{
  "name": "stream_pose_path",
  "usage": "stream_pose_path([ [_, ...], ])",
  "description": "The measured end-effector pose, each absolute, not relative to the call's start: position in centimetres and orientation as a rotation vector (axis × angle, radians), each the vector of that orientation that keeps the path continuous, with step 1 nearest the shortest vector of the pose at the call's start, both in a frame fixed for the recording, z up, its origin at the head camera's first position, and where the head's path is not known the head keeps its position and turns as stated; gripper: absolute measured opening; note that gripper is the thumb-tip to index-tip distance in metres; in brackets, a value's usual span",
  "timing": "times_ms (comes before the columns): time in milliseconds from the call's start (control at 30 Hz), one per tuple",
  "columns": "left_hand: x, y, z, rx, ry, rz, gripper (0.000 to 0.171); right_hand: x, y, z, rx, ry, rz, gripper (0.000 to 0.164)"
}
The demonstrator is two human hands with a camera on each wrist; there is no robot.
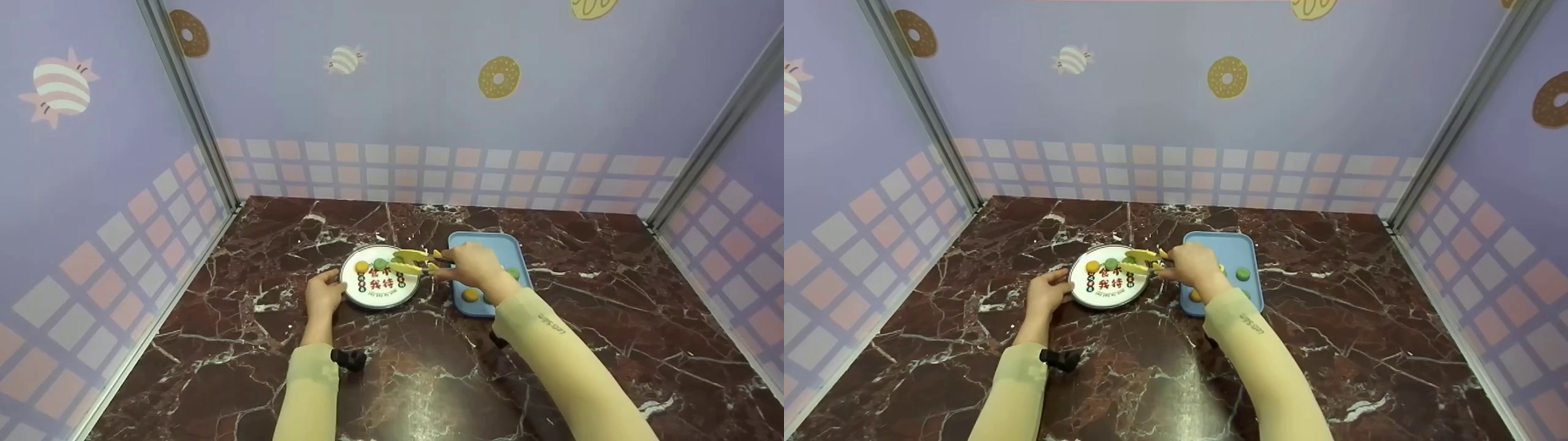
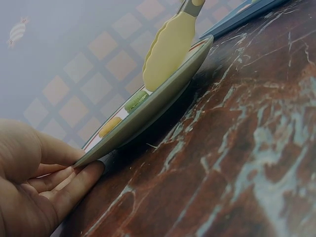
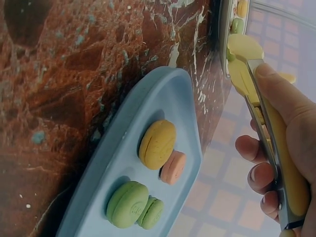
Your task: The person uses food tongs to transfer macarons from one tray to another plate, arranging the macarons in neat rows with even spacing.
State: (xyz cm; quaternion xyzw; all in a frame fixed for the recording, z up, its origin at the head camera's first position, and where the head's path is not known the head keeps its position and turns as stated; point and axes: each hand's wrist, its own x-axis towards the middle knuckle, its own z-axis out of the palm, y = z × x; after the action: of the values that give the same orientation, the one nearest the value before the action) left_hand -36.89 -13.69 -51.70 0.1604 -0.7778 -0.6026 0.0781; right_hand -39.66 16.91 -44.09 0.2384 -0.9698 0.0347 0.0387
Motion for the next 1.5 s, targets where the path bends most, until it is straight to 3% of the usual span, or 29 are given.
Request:
stream_pose_path([
  [667, -36.7, -13.8, -51.6, 0.461, -2.329, -1.803, 0.043, -39.3, 17.9, -44.6, 0.702, -2.98, 0.228, 0.058],
  [1000, -36.8, -13.8, -51.6, 0.462, -2.328, -1.797, 0.044, -38.7, 19.1, -44.7, 0.631, -2.947, 0.394, 0.052],
  [1367, -36.8, -13.6, -51.7, 0.472, -2.341, -1.776, 0.043, -37.6, 22.9, -44.0, 0.464, -2.944, 0.43, 0.053],
  [1500, -36.8, -13.7, -51.7, 0.48, -2.354, -1.768, 0.043, -37.1, 24.7, -43.8, 0.421, -2.948, 0.407, 0.063],
])
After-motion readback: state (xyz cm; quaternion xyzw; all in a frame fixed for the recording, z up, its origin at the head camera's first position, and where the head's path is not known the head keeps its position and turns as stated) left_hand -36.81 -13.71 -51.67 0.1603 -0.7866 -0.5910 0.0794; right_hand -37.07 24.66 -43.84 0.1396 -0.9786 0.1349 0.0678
